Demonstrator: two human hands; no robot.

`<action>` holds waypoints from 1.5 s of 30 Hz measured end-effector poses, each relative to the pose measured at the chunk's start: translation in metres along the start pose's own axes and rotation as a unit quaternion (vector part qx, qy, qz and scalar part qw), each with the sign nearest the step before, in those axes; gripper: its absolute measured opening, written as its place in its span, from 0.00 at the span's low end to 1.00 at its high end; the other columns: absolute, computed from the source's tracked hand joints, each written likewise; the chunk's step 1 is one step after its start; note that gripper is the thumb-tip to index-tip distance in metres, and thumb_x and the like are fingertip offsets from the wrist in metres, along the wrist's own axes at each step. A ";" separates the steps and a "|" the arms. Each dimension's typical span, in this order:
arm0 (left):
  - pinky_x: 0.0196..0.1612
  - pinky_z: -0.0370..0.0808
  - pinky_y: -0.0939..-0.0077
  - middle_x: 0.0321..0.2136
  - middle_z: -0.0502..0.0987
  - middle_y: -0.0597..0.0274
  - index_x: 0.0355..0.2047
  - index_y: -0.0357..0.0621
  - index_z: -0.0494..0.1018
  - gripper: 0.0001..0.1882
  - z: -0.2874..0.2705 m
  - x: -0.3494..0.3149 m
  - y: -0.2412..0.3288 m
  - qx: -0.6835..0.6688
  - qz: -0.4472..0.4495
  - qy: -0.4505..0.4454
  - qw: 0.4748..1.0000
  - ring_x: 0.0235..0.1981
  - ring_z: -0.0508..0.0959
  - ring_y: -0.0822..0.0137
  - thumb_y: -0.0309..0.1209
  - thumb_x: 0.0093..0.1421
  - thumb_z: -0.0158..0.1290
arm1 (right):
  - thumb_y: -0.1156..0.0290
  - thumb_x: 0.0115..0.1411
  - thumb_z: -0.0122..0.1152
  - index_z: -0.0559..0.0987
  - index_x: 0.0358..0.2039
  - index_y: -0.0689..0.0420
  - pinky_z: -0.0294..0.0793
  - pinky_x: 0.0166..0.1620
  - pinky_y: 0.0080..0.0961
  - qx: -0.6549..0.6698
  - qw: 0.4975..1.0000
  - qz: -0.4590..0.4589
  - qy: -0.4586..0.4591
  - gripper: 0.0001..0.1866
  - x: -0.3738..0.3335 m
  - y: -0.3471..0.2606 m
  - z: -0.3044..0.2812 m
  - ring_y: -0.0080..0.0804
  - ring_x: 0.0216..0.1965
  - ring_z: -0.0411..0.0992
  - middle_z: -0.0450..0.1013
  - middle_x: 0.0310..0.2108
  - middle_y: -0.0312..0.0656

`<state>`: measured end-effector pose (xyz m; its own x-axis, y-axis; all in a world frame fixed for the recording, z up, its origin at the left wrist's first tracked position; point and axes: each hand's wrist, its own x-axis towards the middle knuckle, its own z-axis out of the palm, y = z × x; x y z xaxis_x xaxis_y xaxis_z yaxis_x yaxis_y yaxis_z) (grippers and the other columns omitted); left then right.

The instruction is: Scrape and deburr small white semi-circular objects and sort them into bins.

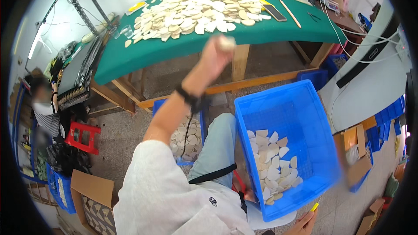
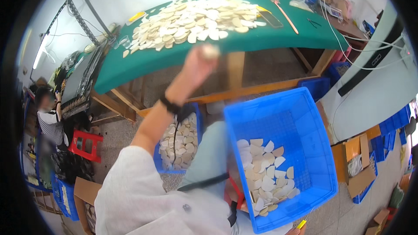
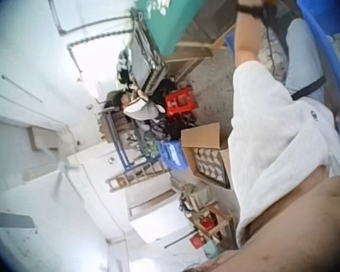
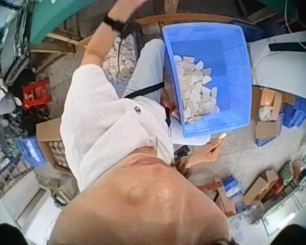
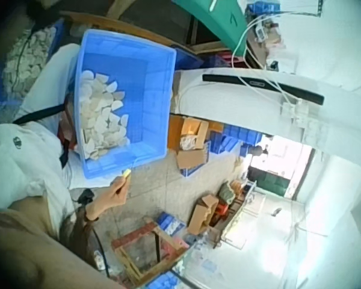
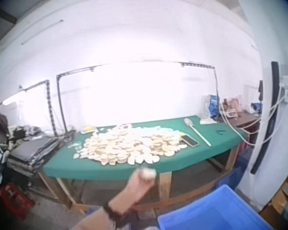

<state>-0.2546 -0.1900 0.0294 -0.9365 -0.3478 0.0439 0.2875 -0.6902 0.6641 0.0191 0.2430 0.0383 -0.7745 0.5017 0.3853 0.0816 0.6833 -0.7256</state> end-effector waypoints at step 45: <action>0.27 0.66 0.83 0.23 0.76 0.63 0.26 0.39 0.77 0.18 0.137 -0.204 -0.200 0.451 -0.210 -0.390 0.775 0.23 0.70 0.77 0.40 0.60 0.47 | 0.75 0.50 0.61 0.76 0.46 0.50 0.67 0.29 0.21 -0.060 0.995 0.020 -0.076 0.19 -0.019 0.041 0.014 0.27 0.24 0.68 0.69 0.25 0.38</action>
<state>-0.1486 0.1053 -0.0103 -0.8474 0.5189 -0.1125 -0.0026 0.2079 0.9781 0.0278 0.2540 -0.0070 -0.8539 0.4505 0.2605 0.1816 0.7271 -0.6621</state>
